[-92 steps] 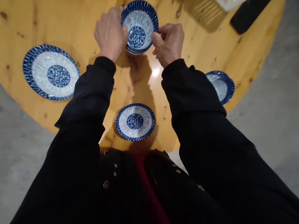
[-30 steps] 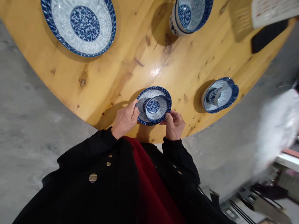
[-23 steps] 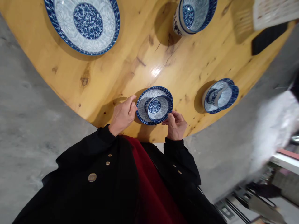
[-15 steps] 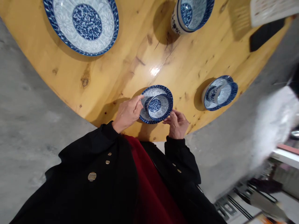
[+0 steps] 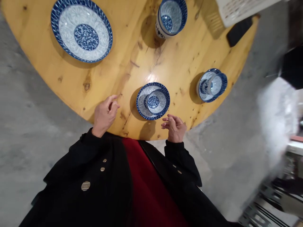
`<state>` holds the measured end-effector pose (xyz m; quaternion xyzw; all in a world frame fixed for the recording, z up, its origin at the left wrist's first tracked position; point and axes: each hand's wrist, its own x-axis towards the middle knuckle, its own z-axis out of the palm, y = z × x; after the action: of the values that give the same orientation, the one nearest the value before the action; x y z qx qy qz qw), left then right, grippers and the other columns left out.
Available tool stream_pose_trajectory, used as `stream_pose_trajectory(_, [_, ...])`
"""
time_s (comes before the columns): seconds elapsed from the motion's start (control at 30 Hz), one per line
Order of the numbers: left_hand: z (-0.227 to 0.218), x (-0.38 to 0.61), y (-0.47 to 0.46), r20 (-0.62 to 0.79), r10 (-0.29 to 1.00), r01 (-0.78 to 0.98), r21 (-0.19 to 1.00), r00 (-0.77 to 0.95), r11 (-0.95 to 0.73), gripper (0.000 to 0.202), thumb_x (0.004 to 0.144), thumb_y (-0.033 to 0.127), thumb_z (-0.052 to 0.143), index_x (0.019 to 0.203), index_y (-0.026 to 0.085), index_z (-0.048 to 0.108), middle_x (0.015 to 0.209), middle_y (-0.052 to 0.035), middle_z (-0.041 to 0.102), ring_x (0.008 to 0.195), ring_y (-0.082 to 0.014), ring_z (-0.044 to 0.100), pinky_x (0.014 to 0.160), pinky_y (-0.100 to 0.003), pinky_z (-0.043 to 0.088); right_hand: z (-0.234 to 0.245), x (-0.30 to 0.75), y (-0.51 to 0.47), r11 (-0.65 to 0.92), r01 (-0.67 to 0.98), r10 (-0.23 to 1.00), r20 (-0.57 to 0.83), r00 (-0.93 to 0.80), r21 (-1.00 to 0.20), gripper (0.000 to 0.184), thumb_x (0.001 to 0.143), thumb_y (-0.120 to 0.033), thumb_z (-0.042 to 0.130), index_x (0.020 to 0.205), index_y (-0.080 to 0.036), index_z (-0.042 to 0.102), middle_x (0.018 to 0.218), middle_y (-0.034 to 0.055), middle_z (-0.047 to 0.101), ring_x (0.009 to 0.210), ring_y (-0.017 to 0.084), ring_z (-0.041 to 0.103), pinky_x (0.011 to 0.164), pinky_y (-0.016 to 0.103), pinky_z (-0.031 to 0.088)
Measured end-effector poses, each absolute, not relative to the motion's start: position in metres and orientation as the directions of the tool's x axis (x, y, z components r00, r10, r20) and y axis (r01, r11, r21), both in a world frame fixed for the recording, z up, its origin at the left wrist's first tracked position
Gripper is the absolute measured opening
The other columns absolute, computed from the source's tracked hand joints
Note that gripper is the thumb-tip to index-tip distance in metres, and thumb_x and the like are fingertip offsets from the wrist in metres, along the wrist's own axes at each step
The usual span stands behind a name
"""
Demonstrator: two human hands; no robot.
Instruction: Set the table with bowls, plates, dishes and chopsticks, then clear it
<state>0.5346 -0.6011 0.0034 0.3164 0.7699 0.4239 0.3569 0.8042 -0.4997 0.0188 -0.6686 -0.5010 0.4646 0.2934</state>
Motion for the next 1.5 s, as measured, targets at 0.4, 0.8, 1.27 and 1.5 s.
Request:
stream_pose_trajectory(0.4, [0.036,0.634,-0.722,-0.382,0.807,0.104,0.875,-0.451,0.473,0.038,0.085,0.034,0.048,0.112,0.014,0.066,0.079,-0.0029,0.070,0.060,-0.0116,0.060,0.062,-0.024,0.049,-0.005,0.866,-0.651,-0.432,0.178,0.895,-0.445,-0.037,-0.884,0.035,0.073,-0.048,0.066,0.089,-0.017,0.062,0.068,0.0005,0.067,0.046,0.010,0.057,0.042,0.021,0.043])
stream_pose_trajectory(0.8, [0.068,0.690,-0.817,-0.433,0.808,0.026,0.875,-0.400,0.483,0.040,0.084,0.039,0.054,0.111,0.012,0.066,0.078,-0.0035,0.068,0.058,-0.0093,0.055,0.058,-0.021,0.046,0.001,0.849,-0.743,-0.411,0.112,0.838,-0.423,-0.345,-0.905,0.026,0.070,-0.038,0.057,0.084,-0.017,0.063,0.066,-0.0003,0.066,0.045,0.010,0.056,0.041,0.020,0.042])
stream_pose_trajectory(1.27, [0.071,0.536,-0.853,-0.342,0.724,0.021,0.897,-0.599,0.441,0.047,0.083,0.045,0.057,0.115,0.012,0.065,0.083,-0.0056,0.068,0.062,-0.0109,0.056,0.062,-0.023,0.048,0.006,0.771,-0.693,-0.496,-0.046,0.868,-0.494,-0.062,-0.867,0.022,0.066,-0.031,0.068,0.079,-0.014,0.063,0.062,0.0014,0.068,0.042,0.010,0.058,0.038,0.018,0.044])
stream_pose_trajectory(1.5, [0.059,0.419,-0.897,-0.395,0.572,-0.080,0.865,-0.719,0.496,0.041,0.081,0.040,0.059,0.113,0.015,0.066,0.085,-0.0042,0.069,0.064,-0.0097,0.055,0.063,-0.021,0.047,0.006,0.699,-0.694,-0.550,-0.120,0.828,-0.558,0.046,-0.826,0.013,0.072,-0.022,0.067,0.081,-0.013,0.063,0.065,0.0028,0.069,0.044,0.009,0.059,0.040,0.018,0.047])
